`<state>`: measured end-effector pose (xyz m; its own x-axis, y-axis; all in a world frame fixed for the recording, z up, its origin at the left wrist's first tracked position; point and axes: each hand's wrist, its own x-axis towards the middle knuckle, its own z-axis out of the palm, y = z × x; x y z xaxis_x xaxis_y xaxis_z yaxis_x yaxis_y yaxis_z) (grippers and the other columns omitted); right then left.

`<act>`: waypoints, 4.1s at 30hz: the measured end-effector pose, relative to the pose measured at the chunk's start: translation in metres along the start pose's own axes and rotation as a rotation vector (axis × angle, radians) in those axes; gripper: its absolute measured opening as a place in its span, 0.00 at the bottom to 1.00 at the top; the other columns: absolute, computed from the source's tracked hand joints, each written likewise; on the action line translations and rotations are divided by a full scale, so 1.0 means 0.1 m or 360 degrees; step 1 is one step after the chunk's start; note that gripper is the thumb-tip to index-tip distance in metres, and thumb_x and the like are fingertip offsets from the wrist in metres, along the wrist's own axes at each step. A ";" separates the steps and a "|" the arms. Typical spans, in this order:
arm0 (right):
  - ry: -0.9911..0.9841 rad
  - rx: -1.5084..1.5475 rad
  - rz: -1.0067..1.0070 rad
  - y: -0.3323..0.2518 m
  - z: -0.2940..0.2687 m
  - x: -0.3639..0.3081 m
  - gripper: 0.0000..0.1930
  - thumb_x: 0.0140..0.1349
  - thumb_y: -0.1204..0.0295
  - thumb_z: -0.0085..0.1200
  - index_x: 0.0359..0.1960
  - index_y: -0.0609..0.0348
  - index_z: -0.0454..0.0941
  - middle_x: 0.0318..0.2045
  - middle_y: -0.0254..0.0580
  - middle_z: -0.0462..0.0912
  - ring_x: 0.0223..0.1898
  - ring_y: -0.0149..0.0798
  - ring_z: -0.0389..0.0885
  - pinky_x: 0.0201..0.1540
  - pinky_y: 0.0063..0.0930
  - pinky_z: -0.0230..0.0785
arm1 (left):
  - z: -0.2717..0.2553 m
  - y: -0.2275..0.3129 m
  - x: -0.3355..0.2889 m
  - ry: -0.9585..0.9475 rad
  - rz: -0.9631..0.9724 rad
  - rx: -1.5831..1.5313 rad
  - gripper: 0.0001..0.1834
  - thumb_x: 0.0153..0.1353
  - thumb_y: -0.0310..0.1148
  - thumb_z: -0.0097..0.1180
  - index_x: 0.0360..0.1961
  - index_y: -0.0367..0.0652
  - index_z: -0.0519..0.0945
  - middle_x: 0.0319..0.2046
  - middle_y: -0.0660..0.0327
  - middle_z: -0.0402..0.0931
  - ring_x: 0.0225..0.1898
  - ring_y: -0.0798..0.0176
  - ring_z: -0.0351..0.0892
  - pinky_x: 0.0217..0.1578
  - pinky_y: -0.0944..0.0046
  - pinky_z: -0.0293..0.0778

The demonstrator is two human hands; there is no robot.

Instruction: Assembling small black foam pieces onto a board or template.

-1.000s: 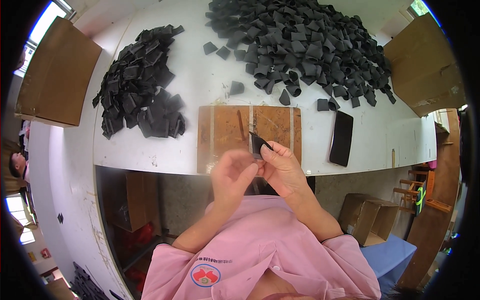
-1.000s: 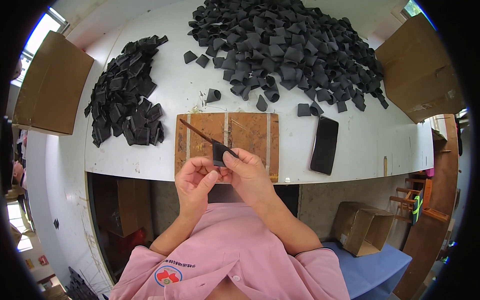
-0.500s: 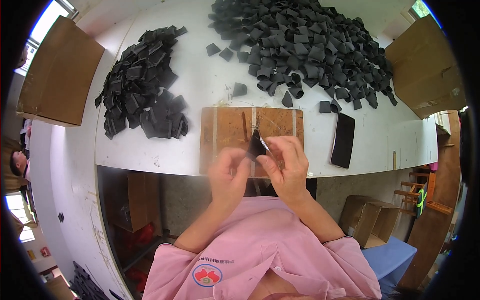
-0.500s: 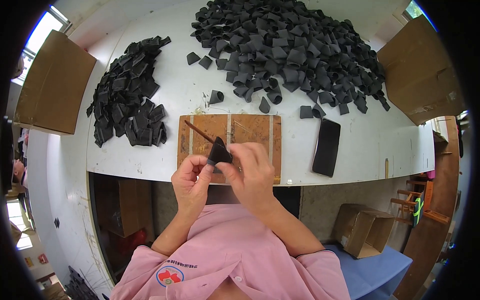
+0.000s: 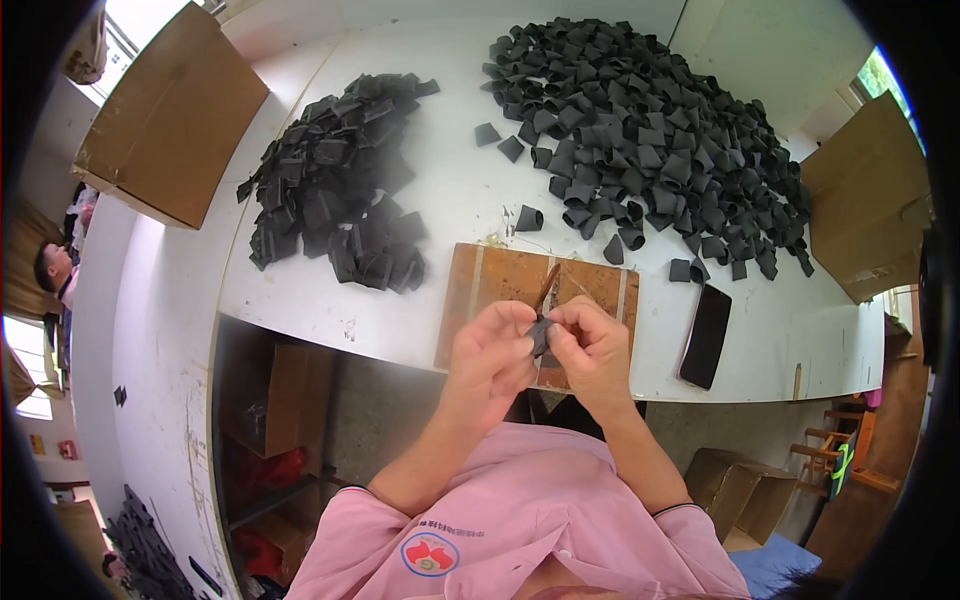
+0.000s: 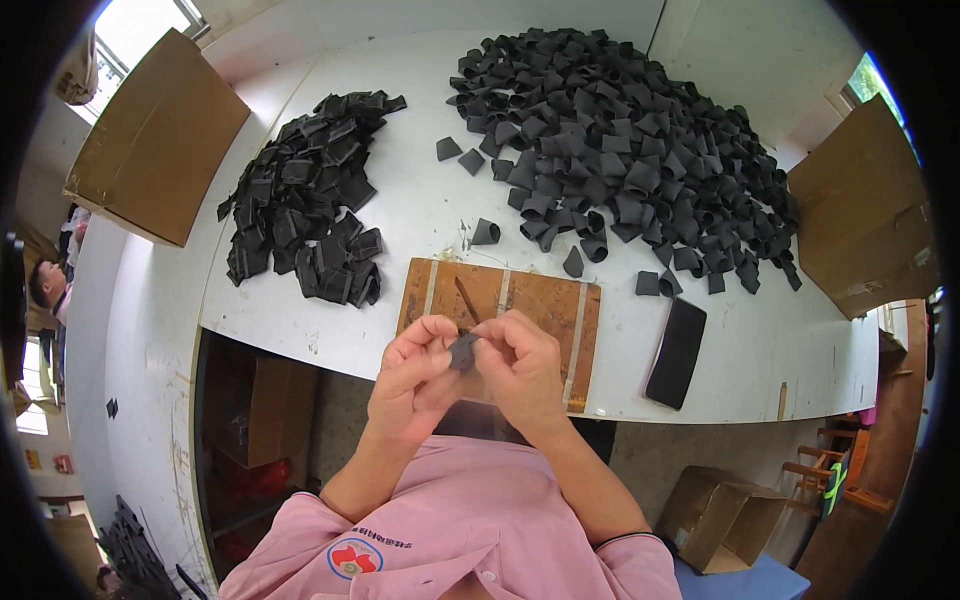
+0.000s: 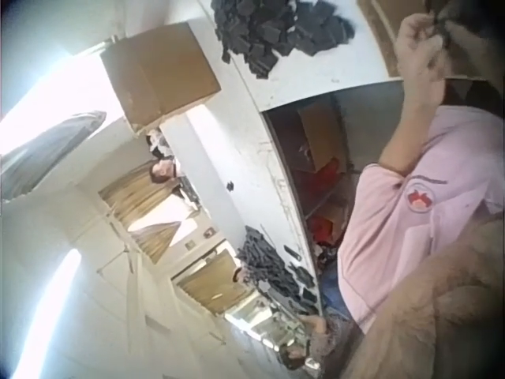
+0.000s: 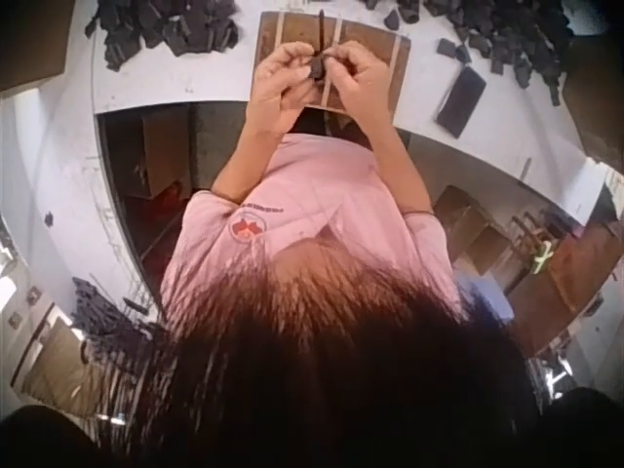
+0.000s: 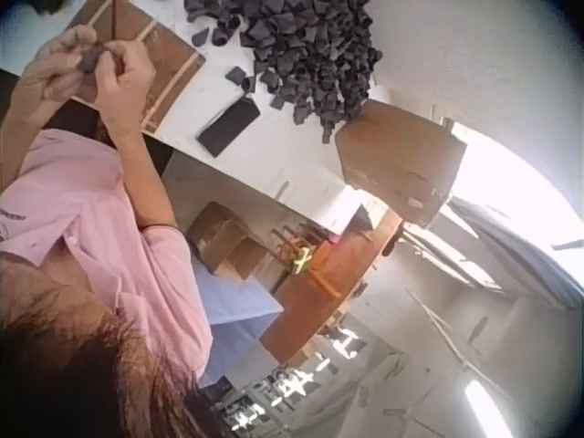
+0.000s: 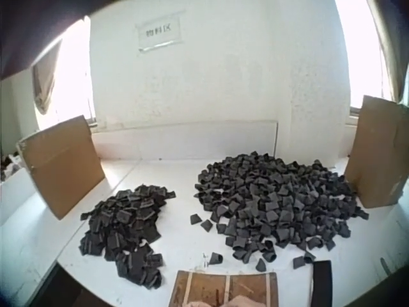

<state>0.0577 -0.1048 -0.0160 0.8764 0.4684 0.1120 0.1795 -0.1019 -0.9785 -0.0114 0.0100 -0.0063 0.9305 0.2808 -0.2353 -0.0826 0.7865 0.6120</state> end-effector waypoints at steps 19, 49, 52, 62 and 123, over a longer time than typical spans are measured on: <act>-0.0817 0.1001 0.0466 -0.27 -0.17 0.66 0.13 0.61 0.63 0.46 0.22 0.57 0.69 0.16 0.23 0.63 0.17 0.19 0.55 0.19 0.13 0.46 | 0.04 0.34 0.43 -0.0436 -0.0333 -0.0716 0.10 0.57 0.22 0.40 0.40 0.34 0.70 0.24 0.55 0.74 0.04 0.78 0.52 0.06 0.78 0.48; 0.0185 -0.0555 -0.0947 -0.34 -0.04 0.40 0.09 0.43 0.77 0.59 0.26 0.63 0.71 0.23 0.40 0.70 0.23 0.39 0.71 0.22 0.27 0.64 | 0.26 0.26 0.38 -0.0331 0.1229 0.1409 0.04 0.55 0.23 0.51 0.33 0.34 0.75 0.33 0.57 0.71 0.35 0.68 0.69 0.38 0.71 0.66; -0.0050 -0.0202 -0.0594 -0.53 -0.08 0.35 0.09 0.45 0.77 0.59 0.28 0.64 0.72 0.24 0.40 0.71 0.23 0.35 0.72 0.23 0.24 0.65 | 0.20 0.25 0.35 -0.0297 0.1064 0.1161 0.06 0.57 0.26 0.50 0.34 0.36 0.74 0.35 0.56 0.71 0.38 0.65 0.69 0.41 0.67 0.65; 0.0100 -0.0524 -0.0908 -0.53 -0.06 0.42 0.08 0.45 0.80 0.57 0.28 0.65 0.72 0.23 0.40 0.70 0.22 0.37 0.70 0.22 0.26 0.64 | 0.11 0.23 0.41 -0.0425 0.0337 -0.0340 0.06 0.60 0.31 0.46 0.34 0.40 0.71 0.35 0.59 0.69 0.45 0.58 0.66 0.48 0.61 0.65; -0.0204 -0.0252 0.0165 0.21 -0.07 -0.25 0.07 0.59 0.73 0.47 0.30 0.65 0.74 0.21 0.39 0.74 0.20 0.30 0.71 0.24 0.21 0.63 | -0.93 0.37 0.87 0.0374 0.1298 0.2590 0.03 0.48 0.24 0.56 0.26 0.36 0.76 0.20 0.60 0.70 0.20 0.64 0.70 0.22 0.67 0.66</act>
<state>0.0431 -0.1245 -0.0386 0.8316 0.5550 -0.0204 0.1683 -0.2868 -0.9431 0.0333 0.1150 -0.0746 0.7655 0.4498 0.4602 0.0852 -0.7797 0.6204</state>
